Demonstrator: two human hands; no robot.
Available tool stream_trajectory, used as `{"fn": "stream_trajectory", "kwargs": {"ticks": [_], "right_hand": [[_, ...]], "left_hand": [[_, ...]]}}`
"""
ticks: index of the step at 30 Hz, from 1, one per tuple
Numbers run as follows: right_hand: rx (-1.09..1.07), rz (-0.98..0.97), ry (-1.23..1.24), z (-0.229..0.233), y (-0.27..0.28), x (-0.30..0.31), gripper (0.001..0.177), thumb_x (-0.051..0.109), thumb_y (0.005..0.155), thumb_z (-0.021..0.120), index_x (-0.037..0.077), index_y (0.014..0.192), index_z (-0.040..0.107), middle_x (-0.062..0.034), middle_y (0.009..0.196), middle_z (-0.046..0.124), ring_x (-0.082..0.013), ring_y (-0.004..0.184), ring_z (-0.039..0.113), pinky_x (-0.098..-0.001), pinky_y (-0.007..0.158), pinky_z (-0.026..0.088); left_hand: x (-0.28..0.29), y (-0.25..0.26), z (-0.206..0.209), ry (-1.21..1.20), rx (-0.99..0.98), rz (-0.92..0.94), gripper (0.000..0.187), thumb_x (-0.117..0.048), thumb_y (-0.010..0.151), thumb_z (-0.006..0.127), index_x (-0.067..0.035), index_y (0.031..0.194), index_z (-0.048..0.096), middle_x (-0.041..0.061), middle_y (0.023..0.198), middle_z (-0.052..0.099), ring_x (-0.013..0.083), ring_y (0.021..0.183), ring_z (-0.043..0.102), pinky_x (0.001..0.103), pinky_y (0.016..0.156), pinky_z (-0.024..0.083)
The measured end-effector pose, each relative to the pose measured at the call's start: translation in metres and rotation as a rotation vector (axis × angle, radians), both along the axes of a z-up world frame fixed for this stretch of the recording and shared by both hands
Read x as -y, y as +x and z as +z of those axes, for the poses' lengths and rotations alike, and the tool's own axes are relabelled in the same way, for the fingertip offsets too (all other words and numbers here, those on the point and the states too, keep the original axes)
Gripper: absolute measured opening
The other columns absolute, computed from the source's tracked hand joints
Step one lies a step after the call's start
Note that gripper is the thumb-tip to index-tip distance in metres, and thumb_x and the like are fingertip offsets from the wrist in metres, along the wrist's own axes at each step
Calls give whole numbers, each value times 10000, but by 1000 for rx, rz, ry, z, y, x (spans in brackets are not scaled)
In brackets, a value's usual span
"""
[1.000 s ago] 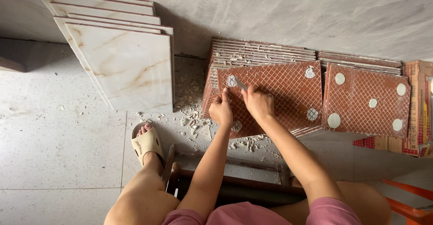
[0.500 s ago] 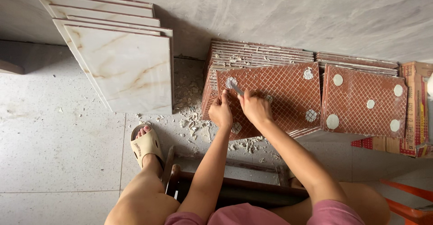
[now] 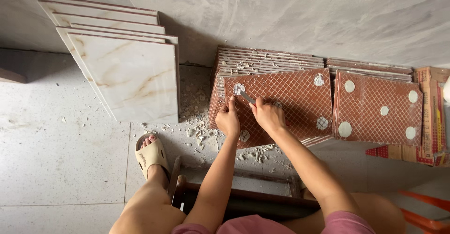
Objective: The person scrapes dried adhesive residue from the back of square ceramic tiles using a utility knife. They work on one tile at a time, scraping the white spots and then placing the tile aside.
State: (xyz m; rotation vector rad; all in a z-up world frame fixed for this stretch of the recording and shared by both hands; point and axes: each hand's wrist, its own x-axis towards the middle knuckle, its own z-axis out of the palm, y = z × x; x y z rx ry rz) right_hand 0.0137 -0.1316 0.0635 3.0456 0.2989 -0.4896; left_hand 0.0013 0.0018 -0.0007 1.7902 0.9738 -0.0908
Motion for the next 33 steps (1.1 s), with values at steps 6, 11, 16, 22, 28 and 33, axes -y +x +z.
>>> {"fn": "stream_trajectory", "kwargs": {"ticks": [6, 11, 16, 22, 28, 33], "right_hand": [[73, -145, 85, 1, 27, -2, 518, 406, 1117, 301, -33, 1118, 574, 9, 469, 470, -108, 308, 387, -258, 267, 303], [136, -490, 478, 5, 3, 46, 511, 437, 1146, 292, 29, 1022, 573, 61, 578, 469, -66, 412, 408, -208, 337, 333], [293, -1016, 1021, -14, -69, 125, 420, 449, 1041, 562, 119, 798, 471, 28, 617, 450, -79, 460, 393, -222, 386, 325], [895, -1148, 634, -62, -121, 221, 410, 374, 1095, 594, 1, 925, 610, -43, 754, 594, -229, 693, 636, -292, 548, 507], [527, -1749, 1653, -88, -119, 233, 317, 331, 994, 614, 29, 1079, 574, -65, 887, 591, -203, 789, 641, -337, 694, 581], [428, -1759, 1839, -87, -114, 226, 224, 205, 988, 719, 53, 1073, 578, -27, 859, 471, -138, 686, 466, -324, 623, 503]], "left_hand": [[3, 0, -6, 1, -57, -28, 709, -727, 890, 586, -65, 964, 828, 67, 657, 707, 194, 590, 637, 381, 593, 471], [2, 0, -9, -34, 10, -7, 716, -723, 858, 633, -47, 1033, 794, 90, 673, 715, 205, 607, 667, 387, 610, 499], [1, 1, -4, -81, 20, 14, 656, -687, 847, 639, -74, 985, 825, 101, 720, 747, 233, 664, 694, 398, 664, 506], [3, -4, -13, -36, 26, 33, 639, -680, 847, 667, -72, 982, 809, 108, 826, 774, 241, 763, 716, 395, 744, 515], [5, -5, -10, -50, -37, 37, 693, -706, 856, 643, -50, 1049, 751, 128, 842, 765, 265, 794, 713, 438, 748, 535], [1, -7, 5, -80, 53, 29, 696, -700, 829, 597, -53, 965, 813, 127, 840, 784, 283, 791, 732, 436, 776, 538]]}}
